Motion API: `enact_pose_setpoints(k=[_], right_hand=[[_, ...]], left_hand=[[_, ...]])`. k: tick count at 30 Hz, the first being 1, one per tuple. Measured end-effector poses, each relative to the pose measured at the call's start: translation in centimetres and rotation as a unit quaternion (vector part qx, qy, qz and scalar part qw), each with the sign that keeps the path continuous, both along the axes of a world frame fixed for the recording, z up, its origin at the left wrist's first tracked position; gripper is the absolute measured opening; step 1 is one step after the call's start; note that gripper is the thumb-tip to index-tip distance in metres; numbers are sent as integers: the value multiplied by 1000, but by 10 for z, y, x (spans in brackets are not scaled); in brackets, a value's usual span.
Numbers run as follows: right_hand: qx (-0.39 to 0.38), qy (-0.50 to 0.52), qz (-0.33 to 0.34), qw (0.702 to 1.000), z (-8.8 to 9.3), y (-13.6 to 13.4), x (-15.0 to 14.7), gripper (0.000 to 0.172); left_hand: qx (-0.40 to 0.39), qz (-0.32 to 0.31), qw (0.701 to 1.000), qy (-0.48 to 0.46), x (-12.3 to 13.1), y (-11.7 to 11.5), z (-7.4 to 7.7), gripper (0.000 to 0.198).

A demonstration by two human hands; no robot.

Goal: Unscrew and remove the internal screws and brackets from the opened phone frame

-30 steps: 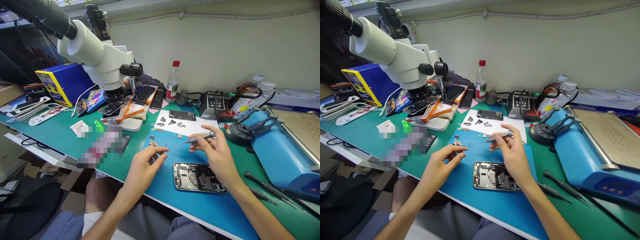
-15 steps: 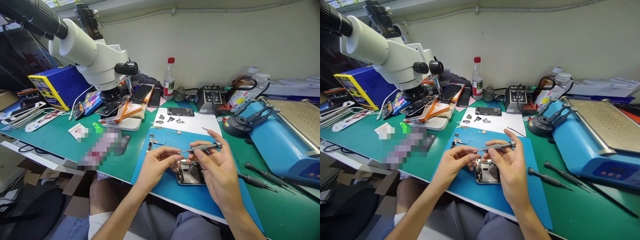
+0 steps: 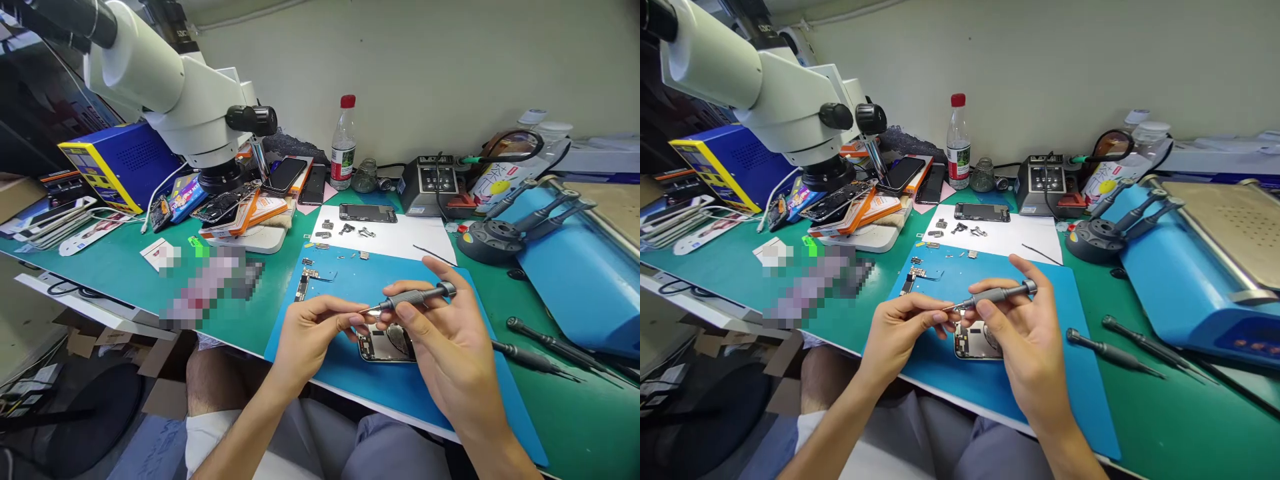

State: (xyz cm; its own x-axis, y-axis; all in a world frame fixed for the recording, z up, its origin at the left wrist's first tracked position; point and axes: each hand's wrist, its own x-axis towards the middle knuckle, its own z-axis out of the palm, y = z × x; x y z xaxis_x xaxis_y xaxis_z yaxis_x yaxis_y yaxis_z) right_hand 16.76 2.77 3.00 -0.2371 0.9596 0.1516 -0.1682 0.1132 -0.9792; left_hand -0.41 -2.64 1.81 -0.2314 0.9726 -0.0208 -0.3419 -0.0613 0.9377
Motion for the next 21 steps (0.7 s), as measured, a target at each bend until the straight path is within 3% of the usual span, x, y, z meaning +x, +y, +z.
enact_pose_setpoints(k=[14, 21], right_hand=[[-13, -12, 14, 1000, 0, 0, 3, 55], [-35, 33, 16, 999, 3, 0, 1, 55]], left_hand=[[11, -20, 1000, -15, 0, -3, -3, 6], [17, -23, 999, -21, 1, -2, -3, 6]])
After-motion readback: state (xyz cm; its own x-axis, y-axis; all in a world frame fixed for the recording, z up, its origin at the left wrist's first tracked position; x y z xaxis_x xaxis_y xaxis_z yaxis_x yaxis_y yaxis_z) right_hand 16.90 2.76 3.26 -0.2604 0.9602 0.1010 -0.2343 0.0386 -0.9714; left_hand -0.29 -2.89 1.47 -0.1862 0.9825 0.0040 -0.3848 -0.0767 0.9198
